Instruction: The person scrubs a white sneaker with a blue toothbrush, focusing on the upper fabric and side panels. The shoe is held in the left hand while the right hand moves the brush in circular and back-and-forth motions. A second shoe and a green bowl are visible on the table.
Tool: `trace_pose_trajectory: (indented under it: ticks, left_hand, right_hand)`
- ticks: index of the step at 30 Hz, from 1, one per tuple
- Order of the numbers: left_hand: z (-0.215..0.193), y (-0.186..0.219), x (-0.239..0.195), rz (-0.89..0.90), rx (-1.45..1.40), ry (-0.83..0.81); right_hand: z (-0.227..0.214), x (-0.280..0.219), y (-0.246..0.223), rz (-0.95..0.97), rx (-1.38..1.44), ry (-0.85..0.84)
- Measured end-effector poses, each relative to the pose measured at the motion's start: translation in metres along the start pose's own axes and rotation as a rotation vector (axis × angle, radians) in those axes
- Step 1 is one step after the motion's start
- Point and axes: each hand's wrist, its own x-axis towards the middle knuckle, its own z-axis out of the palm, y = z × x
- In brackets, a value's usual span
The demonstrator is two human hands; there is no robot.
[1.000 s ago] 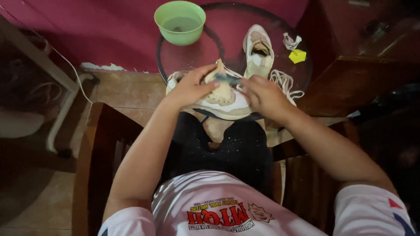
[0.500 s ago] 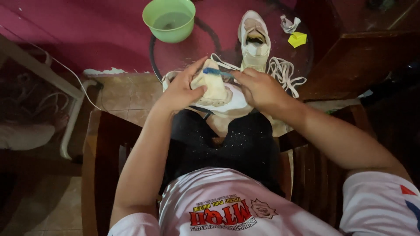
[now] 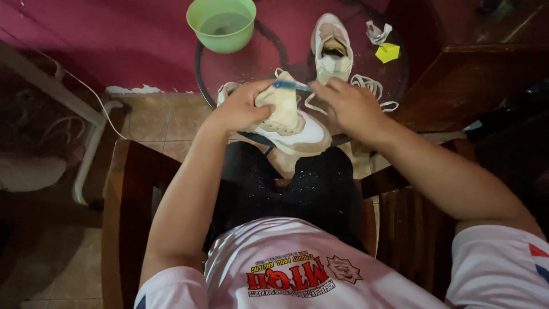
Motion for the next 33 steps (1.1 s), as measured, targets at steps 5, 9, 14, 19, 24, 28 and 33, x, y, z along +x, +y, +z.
trace_pose_trajectory:
  ticks: [5,9,14,19,24,28,33]
  left_hand:
    - [0.0,0.002,0.006,-0.009,-0.005,-0.012]
    - [-0.006,-0.007,0.011,-0.019,0.036,-0.043]
    - [0.003,0.007,-0.001,-0.025,-0.021,-0.025]
    - [0.004,-0.002,0.001,-0.024,-0.01,-0.023]
    - [0.004,0.003,0.003,-0.013,0.005,-0.014]
    - [0.005,0.006,0.001,-0.012,-0.025,0.008]
    - [-0.002,-0.005,0.001,-0.011,0.074,0.01]
  right_hand:
    - [0.001,-0.012,-0.012,-0.035,0.086,-0.101]
    - [0.009,-0.013,-0.02,-0.026,0.114,-0.027]
    - [0.025,-0.015,-0.013,-0.015,0.09,0.04]
    - [0.021,-0.012,-0.014,0.009,0.015,0.025]
    - [0.002,-0.002,-0.016,0.047,0.149,0.032]
    - [0.007,-0.004,-0.021,-0.061,0.073,-0.052]
    - [0.022,-0.01,0.019,0.122,0.03,-0.099]
